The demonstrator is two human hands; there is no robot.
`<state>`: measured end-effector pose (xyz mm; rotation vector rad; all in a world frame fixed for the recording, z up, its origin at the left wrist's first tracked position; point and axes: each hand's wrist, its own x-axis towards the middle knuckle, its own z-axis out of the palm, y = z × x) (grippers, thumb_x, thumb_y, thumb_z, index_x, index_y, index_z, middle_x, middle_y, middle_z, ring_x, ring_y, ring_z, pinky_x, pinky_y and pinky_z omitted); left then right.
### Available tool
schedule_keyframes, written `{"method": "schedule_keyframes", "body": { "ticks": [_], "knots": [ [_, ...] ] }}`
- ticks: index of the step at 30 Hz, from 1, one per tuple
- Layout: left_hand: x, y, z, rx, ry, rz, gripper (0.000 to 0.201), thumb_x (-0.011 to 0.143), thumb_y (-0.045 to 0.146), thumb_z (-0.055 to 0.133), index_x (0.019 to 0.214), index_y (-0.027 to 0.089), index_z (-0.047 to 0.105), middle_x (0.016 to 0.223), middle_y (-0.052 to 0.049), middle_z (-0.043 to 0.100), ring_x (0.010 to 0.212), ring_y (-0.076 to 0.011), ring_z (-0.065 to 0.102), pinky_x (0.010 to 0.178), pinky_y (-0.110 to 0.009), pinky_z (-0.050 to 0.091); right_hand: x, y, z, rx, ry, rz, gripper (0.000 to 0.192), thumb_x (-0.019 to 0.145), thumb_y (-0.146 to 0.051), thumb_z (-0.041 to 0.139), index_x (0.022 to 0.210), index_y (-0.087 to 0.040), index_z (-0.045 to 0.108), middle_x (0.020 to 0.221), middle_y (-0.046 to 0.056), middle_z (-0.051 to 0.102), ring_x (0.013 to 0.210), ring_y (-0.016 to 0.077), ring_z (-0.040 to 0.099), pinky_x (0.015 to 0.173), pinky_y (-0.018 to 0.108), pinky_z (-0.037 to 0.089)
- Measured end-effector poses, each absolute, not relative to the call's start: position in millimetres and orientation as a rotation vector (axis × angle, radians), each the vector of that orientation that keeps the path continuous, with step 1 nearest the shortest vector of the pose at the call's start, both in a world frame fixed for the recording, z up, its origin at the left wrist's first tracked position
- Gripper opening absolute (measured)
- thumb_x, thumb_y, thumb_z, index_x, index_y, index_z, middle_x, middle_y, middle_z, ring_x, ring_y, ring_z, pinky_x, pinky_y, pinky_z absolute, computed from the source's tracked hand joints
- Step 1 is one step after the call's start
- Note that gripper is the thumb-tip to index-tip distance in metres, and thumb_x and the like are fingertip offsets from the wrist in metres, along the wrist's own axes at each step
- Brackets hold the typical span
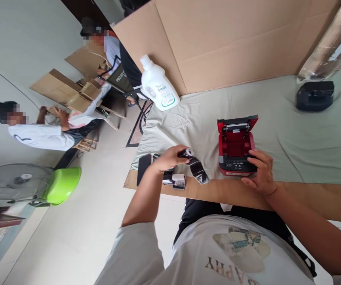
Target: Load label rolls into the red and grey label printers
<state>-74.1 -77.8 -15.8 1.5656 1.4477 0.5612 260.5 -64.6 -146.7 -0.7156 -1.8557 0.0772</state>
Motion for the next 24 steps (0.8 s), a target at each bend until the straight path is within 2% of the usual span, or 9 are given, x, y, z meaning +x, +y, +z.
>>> {"method": "schedule_keyframes", "body": {
  "ticks": [3,6,11,15,18,21,24],
  "knots": [
    [-122,-75,-25,1.494,1.652,0.489,0.048,0.060,0.030,0.079,0.105,0.015,0.070,0.104,-0.007,0.071,0.099,-0.0266,0.064,0.093,-0.038,0.050,260,-65,-146,-0.710,-1.860,0.076,0.056,0.090,-0.062,0.051,0.133,-0.027,0.047,0.129,0.013,0.057,0.118,0.0340,0.056,0.096,0.056,0.047],
    [-154,-61,-43,1.530,1.814,0.386,0.045,0.057,0.026,0.076,0.100,0.014,0.069,0.107,-0.008,0.072,0.105,-0.0281,0.063,0.099,-0.040,0.047,260,-64,-147,-0.711,-1.857,0.073,0.054,0.089,-0.061,0.053,0.132,-0.027,0.047,0.129,0.013,0.057,0.118,0.0339,0.056,0.096,0.056,0.047],
    [-178,-28,-65,1.633,2.008,0.024,0.045,0.058,0.021,0.071,0.103,0.018,0.071,0.112,-0.006,0.071,0.110,-0.0310,0.064,0.099,-0.037,0.049,259,-63,-147,-0.707,-1.865,0.018,0.053,0.089,-0.058,0.054,0.130,-0.024,0.048,0.126,0.013,0.058,0.115,0.0327,0.058,0.093,0.054,0.048],
    [-184,-15,-76,1.670,2.129,-0.184,0.049,0.054,0.020,0.074,0.103,0.019,0.072,0.117,-0.009,0.067,0.114,-0.0354,0.063,0.098,-0.037,0.051,259,-62,-145,-0.683,-1.851,0.018,0.051,0.089,-0.055,0.056,0.128,-0.024,0.050,0.124,0.013,0.059,0.113,0.0323,0.058,0.092,0.053,0.049],
    [-194,-21,-78,1.649,2.115,-0.163,0.055,0.059,0.025,0.075,0.113,0.020,0.068,0.123,-0.010,0.065,0.114,-0.0325,0.063,0.097,-0.037,0.052,259,-62,-144,-0.679,-1.856,0.016,0.051,0.089,-0.054,0.057,0.129,-0.023,0.050,0.124,0.014,0.059,0.113,0.0326,0.058,0.091,0.053,0.050],
    [-214,-36,-72,1.614,2.110,-0.075,0.057,0.067,0.024,0.066,0.124,0.018,0.059,0.128,-0.010,0.064,0.115,-0.0265,0.063,0.095,-0.035,0.053,259,-63,-143,-0.681,-1.871,0.009,0.052,0.089,-0.054,0.057,0.130,-0.022,0.049,0.124,0.014,0.059,0.113,0.0326,0.058,0.091,0.053,0.050],
    [-228,-55,-67,1.606,2.166,-0.090,0.052,0.065,0.015,0.058,0.116,0.016,0.061,0.121,-0.010,0.067,0.114,-0.0254,0.062,0.097,-0.036,0.052,259,-63,-143,-0.692,-1.869,0.014,0.051,0.090,-0.054,0.056,0.130,-0.023,0.049,0.123,0.014,0.059,0.112,0.0321,0.059,0.091,0.052,0.051]
  ]
}}
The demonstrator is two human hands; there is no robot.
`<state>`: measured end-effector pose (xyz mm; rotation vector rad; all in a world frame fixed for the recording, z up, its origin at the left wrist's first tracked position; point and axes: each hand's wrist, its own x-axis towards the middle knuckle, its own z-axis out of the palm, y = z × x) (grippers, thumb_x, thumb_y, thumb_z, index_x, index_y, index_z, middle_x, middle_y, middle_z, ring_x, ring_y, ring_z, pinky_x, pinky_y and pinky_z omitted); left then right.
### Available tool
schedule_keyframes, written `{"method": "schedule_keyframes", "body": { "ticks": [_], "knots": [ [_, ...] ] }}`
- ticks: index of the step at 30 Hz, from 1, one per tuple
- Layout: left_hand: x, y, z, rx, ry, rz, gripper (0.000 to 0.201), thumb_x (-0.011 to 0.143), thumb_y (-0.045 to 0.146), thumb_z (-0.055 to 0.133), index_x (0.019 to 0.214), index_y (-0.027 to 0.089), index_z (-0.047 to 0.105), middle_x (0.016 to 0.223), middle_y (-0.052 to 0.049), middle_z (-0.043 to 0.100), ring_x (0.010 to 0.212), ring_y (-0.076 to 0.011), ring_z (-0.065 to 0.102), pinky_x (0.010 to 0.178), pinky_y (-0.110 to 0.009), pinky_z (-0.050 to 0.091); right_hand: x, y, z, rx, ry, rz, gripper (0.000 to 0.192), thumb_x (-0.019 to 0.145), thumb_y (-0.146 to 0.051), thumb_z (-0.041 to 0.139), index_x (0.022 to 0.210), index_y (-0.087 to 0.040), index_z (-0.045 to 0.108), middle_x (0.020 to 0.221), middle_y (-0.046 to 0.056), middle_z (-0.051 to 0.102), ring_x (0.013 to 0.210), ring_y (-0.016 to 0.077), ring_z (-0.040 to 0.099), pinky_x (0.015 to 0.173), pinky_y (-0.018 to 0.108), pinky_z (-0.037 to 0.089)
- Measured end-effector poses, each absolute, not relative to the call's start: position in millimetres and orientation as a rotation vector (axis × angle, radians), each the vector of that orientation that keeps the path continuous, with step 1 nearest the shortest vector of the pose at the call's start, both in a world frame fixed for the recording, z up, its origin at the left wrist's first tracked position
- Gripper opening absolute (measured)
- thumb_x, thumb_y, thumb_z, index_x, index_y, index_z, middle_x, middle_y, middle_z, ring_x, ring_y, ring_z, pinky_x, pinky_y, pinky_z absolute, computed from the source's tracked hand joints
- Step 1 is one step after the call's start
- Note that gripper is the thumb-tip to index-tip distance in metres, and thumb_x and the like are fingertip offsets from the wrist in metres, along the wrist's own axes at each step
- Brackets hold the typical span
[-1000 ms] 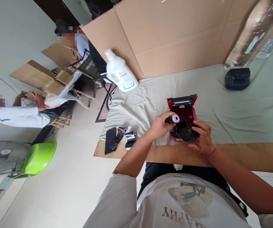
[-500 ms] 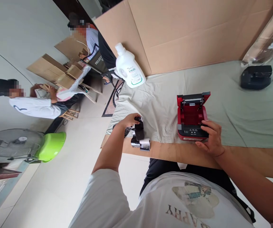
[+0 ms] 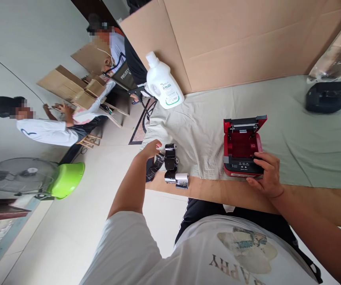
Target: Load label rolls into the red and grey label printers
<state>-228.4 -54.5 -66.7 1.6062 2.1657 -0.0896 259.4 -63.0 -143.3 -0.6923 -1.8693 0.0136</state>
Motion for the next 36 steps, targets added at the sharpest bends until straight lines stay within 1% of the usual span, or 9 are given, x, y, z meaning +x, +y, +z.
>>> {"method": "schedule_keyframes", "body": {
  "ticks": [3,8,13,16,19,21,26,31,36],
  "knots": [
    [-224,-72,-72,1.661,2.149,-0.164,0.050,0.059,0.009,0.057,0.107,0.017,0.065,0.119,-0.009,0.067,0.115,-0.0268,0.061,0.100,-0.035,0.049,259,-63,-144,-0.692,-1.866,0.024,0.050,0.090,-0.051,0.057,0.130,-0.022,0.049,0.123,0.014,0.060,0.112,0.0322,0.059,0.091,0.052,0.051],
    [-207,-89,-76,1.792,2.248,-0.382,0.052,0.064,0.009,0.058,0.114,0.018,0.067,0.122,-0.011,0.065,0.121,-0.0293,0.056,0.102,-0.033,0.045,259,-63,-143,-0.668,-1.861,0.026,0.050,0.090,-0.048,0.058,0.131,-0.020,0.050,0.123,0.016,0.060,0.112,0.0325,0.059,0.091,0.052,0.050],
    [-197,-97,-19,1.612,2.274,-0.662,0.041,0.066,0.012,0.060,0.106,0.017,0.071,0.104,-0.010,0.071,0.098,-0.0292,0.064,0.083,-0.033,0.049,259,-64,-144,-0.674,-1.870,0.044,0.050,0.090,-0.045,0.059,0.131,-0.020,0.049,0.124,0.016,0.059,0.115,0.0331,0.058,0.092,0.053,0.050],
    [-163,-100,28,1.722,1.741,-0.362,0.032,0.074,0.026,0.063,0.105,0.021,0.071,0.096,-0.004,0.072,0.089,-0.0233,0.065,0.079,-0.029,0.049,258,-65,-145,-0.690,-1.869,0.057,0.049,0.090,-0.046,0.058,0.131,-0.020,0.048,0.125,0.016,0.059,0.116,0.0331,0.058,0.092,0.054,0.050],
    [-107,-95,55,1.796,0.916,-0.191,0.042,0.079,0.039,0.068,0.117,0.021,0.069,0.098,-0.007,0.072,0.084,-0.0214,0.065,0.076,-0.028,0.049,257,-65,-146,-0.702,-1.865,0.053,0.050,0.089,-0.045,0.061,0.131,-0.021,0.048,0.125,0.016,0.059,0.116,0.0331,0.058,0.093,0.054,0.051],
    [-66,-86,56,1.821,0.675,-0.115,0.043,0.081,0.039,0.069,0.119,0.020,0.067,0.097,-0.009,0.072,0.081,-0.0200,0.064,0.074,-0.028,0.050,257,-65,-146,-0.719,-1.863,0.040,0.051,0.087,-0.043,0.063,0.130,-0.021,0.048,0.125,0.016,0.059,0.116,0.0330,0.058,0.093,0.054,0.051],
    [26,-46,16,2.136,1.007,0.237,0.034,0.089,0.029,0.061,0.121,0.020,0.059,0.109,-0.007,0.068,0.097,-0.0200,0.063,0.088,-0.033,0.050,256,-67,-145,-0.750,-1.857,0.023,0.049,0.087,-0.042,0.063,0.129,-0.023,0.047,0.126,0.015,0.060,0.116,0.0327,0.059,0.093,0.055,0.051],
    [87,-13,-19,2.473,1.447,-0.173,0.031,0.090,0.027,0.059,0.116,0.012,0.063,0.110,-0.016,0.070,0.114,-0.0322,0.061,0.102,-0.047,0.044,257,-67,-144,-0.719,-1.838,0.055,0.053,0.088,-0.042,0.062,0.134,-0.021,0.046,0.128,0.017,0.060,0.120,0.0331,0.058,0.095,0.055,0.050],
    [100,-2,-33,2.471,1.487,-0.334,0.031,0.089,0.032,0.061,0.112,0.012,0.066,0.108,-0.016,0.072,0.110,-0.0340,0.065,0.099,-0.048,0.047,260,-67,-144,-0.747,-1.869,0.047,0.053,0.085,-0.042,0.067,0.131,-0.024,0.050,0.130,0.015,0.059,0.121,0.0329,0.057,0.096,0.055,0.051]
  ]
}}
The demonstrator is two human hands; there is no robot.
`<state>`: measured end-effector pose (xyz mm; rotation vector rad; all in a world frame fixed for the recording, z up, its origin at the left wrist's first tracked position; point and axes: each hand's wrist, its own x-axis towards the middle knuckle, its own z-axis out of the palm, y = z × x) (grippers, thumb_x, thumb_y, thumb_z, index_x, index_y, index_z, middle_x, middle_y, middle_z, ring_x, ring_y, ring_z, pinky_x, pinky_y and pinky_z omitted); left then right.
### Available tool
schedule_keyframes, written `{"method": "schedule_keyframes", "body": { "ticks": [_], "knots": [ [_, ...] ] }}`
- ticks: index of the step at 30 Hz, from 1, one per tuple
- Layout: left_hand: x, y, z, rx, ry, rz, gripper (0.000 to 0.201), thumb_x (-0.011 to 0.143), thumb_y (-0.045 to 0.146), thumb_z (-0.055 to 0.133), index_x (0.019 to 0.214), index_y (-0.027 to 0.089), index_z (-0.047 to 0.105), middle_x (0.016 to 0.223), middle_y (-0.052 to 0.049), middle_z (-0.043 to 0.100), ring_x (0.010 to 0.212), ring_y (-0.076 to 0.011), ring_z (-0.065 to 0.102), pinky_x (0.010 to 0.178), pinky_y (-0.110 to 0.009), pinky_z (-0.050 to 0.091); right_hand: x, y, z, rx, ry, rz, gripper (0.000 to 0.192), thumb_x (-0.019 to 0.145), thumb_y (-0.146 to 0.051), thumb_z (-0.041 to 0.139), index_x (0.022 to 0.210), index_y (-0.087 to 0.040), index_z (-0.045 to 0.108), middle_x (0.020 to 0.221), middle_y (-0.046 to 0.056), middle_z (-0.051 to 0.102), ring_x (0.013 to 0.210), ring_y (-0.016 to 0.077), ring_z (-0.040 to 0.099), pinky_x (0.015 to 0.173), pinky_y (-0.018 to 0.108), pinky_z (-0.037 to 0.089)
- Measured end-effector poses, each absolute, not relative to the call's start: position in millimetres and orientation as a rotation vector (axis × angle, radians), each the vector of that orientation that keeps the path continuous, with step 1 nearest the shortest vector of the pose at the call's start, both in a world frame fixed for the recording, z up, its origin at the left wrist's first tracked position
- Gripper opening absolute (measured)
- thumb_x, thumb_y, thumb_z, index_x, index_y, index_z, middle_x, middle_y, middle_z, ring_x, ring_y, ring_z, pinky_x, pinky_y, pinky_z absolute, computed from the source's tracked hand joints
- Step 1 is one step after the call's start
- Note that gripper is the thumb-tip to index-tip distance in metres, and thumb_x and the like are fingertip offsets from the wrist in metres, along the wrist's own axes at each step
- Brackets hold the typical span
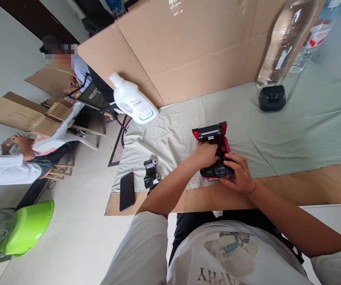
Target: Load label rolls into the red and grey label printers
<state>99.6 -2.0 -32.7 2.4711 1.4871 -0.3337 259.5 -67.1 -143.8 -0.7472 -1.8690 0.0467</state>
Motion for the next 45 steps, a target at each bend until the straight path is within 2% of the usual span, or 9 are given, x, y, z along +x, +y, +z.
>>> {"method": "schedule_keyframes", "body": {
  "ticks": [8,15,18,23,27,29,31,37,45],
  "knots": [
    [83,-7,-43,2.266,1.415,0.173,0.031,0.080,0.019,0.066,0.111,0.021,0.062,0.112,-0.004,0.073,0.103,-0.0233,0.068,0.093,-0.036,0.052,260,-67,-144,-0.714,-1.885,0.015,0.038,0.093,-0.047,0.053,0.123,-0.024,0.057,0.122,0.013,0.063,0.120,0.0308,0.057,0.096,0.051,0.051],
    [95,0,-44,2.374,1.527,-0.094,0.026,0.083,0.024,0.065,0.108,0.018,0.065,0.106,-0.010,0.074,0.107,-0.0306,0.067,0.102,-0.049,0.045,260,-68,-144,-0.748,-1.894,0.012,0.033,0.090,-0.041,0.059,0.118,-0.024,0.059,0.120,0.011,0.064,0.118,0.0297,0.058,0.096,0.050,0.051],
    [96,-1,-49,2.388,1.533,-0.010,0.017,0.083,0.022,0.066,0.099,0.018,0.068,0.102,-0.009,0.074,0.104,-0.0302,0.067,0.099,-0.048,0.047,260,-68,-143,-0.754,-1.890,0.000,0.031,0.088,-0.040,0.061,0.116,-0.025,0.060,0.120,0.011,0.065,0.118,0.0295,0.058,0.096,0.049,0.051],
    [80,-19,-55,2.352,1.400,0.819,0.015,0.095,0.026,0.052,0.094,0.019,0.065,0.097,-0.007,0.071,0.096,-0.0194,0.067,0.091,-0.035,0.052,260,-69,-140,-0.737,-1.890,-0.016,0.029,0.089,-0.037,0.062,0.114,-0.023,0.061,0.119,0.012,0.064,0.119,0.0296,0.057,0.095,0.048,0.051],
    [61,-21,-55,2.332,1.529,1.401,0.040,0.099,0.046,0.043,0.124,0.018,0.056,0.129,-0.015,0.060,0.131,-0.0272,0.049,0.112,-0.047,0.037,260,-70,-142,-0.770,-1.900,-0.053,0.027,0.087,-0.039,0.065,0.110,-0.027,0.065,0.122,0.009,0.063,0.120,0.0295,0.056,0.097,0.048,0.050],
    [54,-18,-58,2.327,1.524,1.395,0.054,0.100,0.053,0.035,0.141,0.018,0.042,0.143,-0.017,0.049,0.141,-0.0288,0.038,0.116,-0.050,0.030,260,-71,-143,-0.773,-1.891,-0.091,0.027,0.084,-0.039,0.069,0.109,-0.029,0.066,0.124,0.008,0.062,0.121,0.0292,0.055,0.098,0.048,0.049],
    [50,-21,-63,2.329,1.428,1.343,0.059,0.101,0.055,0.027,0.146,0.018,0.035,0.144,-0.018,0.047,0.139,-0.0279,0.041,0.114,-0.048,0.033,260,-73,-143,-0.770,-1.884,-0.128,0.028,0.082,-0.038,0.072,0.108,-0.030,0.067,0.125,0.007,0.061,0.121,0.0289,0.054,0.098,0.047,0.049],
    [52,-66,-87,2.304,1.336,1.376,0.053,0.101,0.053,0.022,0.129,0.018,0.050,0.110,-0.012,0.065,0.109,-0.0246,0.061,0.111,-0.049,0.035,259,-74,-142,-0.794,-1.867,-0.191,0.025,0.084,-0.041,0.069,0.106,-0.030,0.066,0.126,0.007,0.060,0.124,0.0302,0.051,0.097,0.049,0.049],
    [65,-86,-120,2.305,1.477,1.450,0.044,0.100,0.047,0.029,0.125,0.018,0.050,0.114,-0.017,0.064,0.124,-0.0296,0.057,0.101,-0.050,0.040,256,-65,-143,-0.822,-1.805,-0.036,0.060,0.083,-0.058,0.067,0.129,-0.025,0.048,0.126,0.013,0.062,0.122,0.0336,0.057,0.097,0.055,0.049]
  ]
}}
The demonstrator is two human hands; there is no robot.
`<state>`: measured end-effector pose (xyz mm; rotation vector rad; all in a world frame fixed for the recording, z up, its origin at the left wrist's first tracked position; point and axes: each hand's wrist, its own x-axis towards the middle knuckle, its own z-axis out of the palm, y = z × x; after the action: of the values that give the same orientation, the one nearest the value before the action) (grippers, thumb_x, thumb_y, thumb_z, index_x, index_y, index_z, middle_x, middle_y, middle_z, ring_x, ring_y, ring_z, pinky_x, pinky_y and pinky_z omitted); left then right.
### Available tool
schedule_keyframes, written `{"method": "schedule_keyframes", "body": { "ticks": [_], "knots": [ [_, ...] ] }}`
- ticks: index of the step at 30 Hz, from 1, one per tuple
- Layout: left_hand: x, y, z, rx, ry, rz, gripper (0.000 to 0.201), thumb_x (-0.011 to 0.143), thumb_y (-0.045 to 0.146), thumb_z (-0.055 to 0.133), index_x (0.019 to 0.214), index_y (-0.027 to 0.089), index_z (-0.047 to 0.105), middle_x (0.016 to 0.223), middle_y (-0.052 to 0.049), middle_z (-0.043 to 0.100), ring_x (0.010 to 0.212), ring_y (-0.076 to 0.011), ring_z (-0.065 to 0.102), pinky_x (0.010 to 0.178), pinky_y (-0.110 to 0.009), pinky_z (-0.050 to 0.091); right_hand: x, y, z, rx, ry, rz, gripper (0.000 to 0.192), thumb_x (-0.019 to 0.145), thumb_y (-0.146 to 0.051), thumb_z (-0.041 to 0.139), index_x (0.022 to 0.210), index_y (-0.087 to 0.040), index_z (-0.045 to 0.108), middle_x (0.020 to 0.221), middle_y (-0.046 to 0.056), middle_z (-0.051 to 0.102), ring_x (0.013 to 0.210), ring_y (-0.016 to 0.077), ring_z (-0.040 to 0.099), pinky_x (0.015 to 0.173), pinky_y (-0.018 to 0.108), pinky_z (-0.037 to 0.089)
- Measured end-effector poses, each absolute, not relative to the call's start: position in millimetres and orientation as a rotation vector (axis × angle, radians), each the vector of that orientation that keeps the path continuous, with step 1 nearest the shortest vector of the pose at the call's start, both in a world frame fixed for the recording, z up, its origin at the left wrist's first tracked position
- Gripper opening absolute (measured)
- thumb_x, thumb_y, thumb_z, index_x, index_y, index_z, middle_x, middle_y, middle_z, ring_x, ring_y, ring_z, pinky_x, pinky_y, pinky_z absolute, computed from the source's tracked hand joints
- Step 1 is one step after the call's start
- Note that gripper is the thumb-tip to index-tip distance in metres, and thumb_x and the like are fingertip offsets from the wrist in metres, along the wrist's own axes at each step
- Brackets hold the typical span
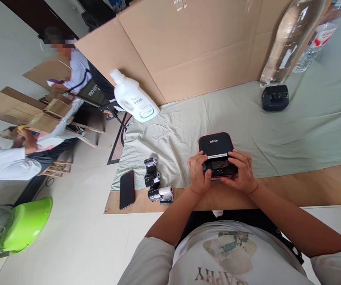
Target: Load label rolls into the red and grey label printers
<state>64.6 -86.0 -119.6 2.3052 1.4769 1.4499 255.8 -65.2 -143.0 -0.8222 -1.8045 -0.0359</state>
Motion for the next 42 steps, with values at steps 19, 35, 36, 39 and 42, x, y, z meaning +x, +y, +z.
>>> {"method": "schedule_keyframes", "body": {
  "ticks": [19,35,36,39,42],
  "knots": [
    [72,-86,-139,1.987,1.460,1.650,0.049,0.097,0.052,0.038,0.132,0.019,0.045,0.134,-0.020,0.051,0.132,-0.0299,0.048,0.107,-0.052,0.040,262,-59,-148,-0.754,-1.756,0.097,0.054,0.093,-0.059,0.048,0.132,-0.021,0.049,0.118,0.014,0.064,0.115,0.0310,0.060,0.094,0.052,0.050],
    [61,-90,-114,1.130,1.138,1.339,0.080,0.080,0.056,0.072,0.148,0.030,0.042,0.160,-0.005,0.038,0.149,-0.0286,0.032,0.124,-0.041,0.026,264,-57,-157,-1.145,-1.561,0.678,0.047,0.102,-0.048,0.031,0.130,-0.025,0.061,0.120,0.010,0.071,0.109,0.0277,0.067,0.095,0.048,0.055],
    [55,-80,-113,1.051,1.117,1.380,0.077,0.078,0.055,0.074,0.145,0.029,0.046,0.156,-0.006,0.044,0.146,-0.0291,0.038,0.121,-0.042,0.031,264,-57,-158,-1.115,-1.591,0.696,0.048,0.102,-0.049,0.032,0.133,-0.025,0.059,0.123,0.010,0.069,0.110,0.0272,0.067,0.097,0.048,0.055],
    [29,-34,-108,0.777,1.079,1.497,0.061,0.076,0.050,0.074,0.128,0.022,0.061,0.133,-0.008,0.065,0.129,-0.0289,0.057,0.111,-0.042,0.043,263,-56,-160,-1.027,-1.682,0.781,0.047,0.102,-0.047,0.033,0.139,-0.026,0.054,0.131,0.010,0.065,0.112,0.0247,0.066,0.099,0.047,0.054],
    [-11,27,-97,0.572,1.124,1.559,0.039,0.078,0.043,0.070,0.103,0.013,0.070,0.103,-0.009,0.075,0.111,-0.0290,0.068,0.102,-0.042,0.050,263,-55,-163,-1.054,-1.686,0.834,0.045,0.103,-0.045,0.034,0.138,-0.027,0.054,0.129,0.010,0.065,0.110,0.0241,0.066,0.097,0.048,0.055]
  ]
}}
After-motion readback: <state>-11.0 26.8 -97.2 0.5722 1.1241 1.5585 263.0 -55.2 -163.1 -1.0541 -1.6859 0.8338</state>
